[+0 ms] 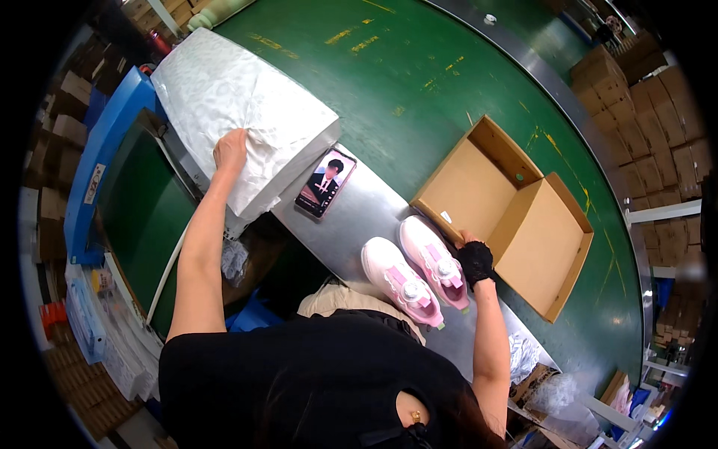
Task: The person packs shoes into boxes by inserting silica gel packets, lining the shoeboxes with wrapping paper, placing the shoes inside, closing the boxes, and setting them onto the conveyor belt.
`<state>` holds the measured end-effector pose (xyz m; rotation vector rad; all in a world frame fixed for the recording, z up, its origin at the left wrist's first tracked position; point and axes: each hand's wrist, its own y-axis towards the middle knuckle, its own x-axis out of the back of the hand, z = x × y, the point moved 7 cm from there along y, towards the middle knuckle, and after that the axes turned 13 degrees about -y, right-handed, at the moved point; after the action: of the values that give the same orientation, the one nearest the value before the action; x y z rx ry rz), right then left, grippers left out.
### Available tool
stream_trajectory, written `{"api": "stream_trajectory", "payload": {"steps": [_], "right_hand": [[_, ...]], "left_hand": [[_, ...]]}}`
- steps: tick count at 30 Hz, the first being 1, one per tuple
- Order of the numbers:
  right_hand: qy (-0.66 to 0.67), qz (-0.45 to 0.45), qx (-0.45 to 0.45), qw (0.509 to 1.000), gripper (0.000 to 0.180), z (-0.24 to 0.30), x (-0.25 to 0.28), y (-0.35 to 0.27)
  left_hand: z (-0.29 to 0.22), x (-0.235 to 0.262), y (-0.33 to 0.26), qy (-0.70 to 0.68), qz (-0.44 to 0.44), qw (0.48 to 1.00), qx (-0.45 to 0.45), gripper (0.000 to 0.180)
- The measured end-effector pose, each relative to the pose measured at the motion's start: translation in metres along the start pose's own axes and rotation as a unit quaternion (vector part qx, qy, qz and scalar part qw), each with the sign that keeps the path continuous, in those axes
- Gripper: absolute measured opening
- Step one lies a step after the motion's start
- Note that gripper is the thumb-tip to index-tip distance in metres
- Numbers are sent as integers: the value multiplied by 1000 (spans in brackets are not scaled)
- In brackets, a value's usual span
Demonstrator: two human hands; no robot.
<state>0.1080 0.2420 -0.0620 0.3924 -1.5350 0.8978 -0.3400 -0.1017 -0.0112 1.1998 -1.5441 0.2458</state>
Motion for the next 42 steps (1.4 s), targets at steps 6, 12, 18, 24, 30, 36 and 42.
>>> {"api": "stream_trajectory", "payload": {"steps": [6,12,18,24,30,36,42], "right_hand": [[11,-8,12,1000,26,-9,-7,-11],[48,-1,24,999,30,-9,-6,-10],[286,-135,209,926,69,35,93,-46],[671,-269,186,666,55,-1,178,-98],[750,-409,44,517,19,-142,142,-80],[659,-531,-176,503,30,-294,34,-146],[597,-595,-361,399,20,-336,-35,-232]], "left_hand": [[-27,114,22,-92,-248,964,35,21],[-155,205,30,-289,-245,925,-15,22],[-362,167,15,-555,46,823,-113,24],[-539,107,-19,-595,175,755,-215,23],[-589,40,-70,-426,179,775,-430,50],[-517,-34,-92,-166,309,866,-355,55],[-422,-93,-80,-48,287,907,-306,46]]}}
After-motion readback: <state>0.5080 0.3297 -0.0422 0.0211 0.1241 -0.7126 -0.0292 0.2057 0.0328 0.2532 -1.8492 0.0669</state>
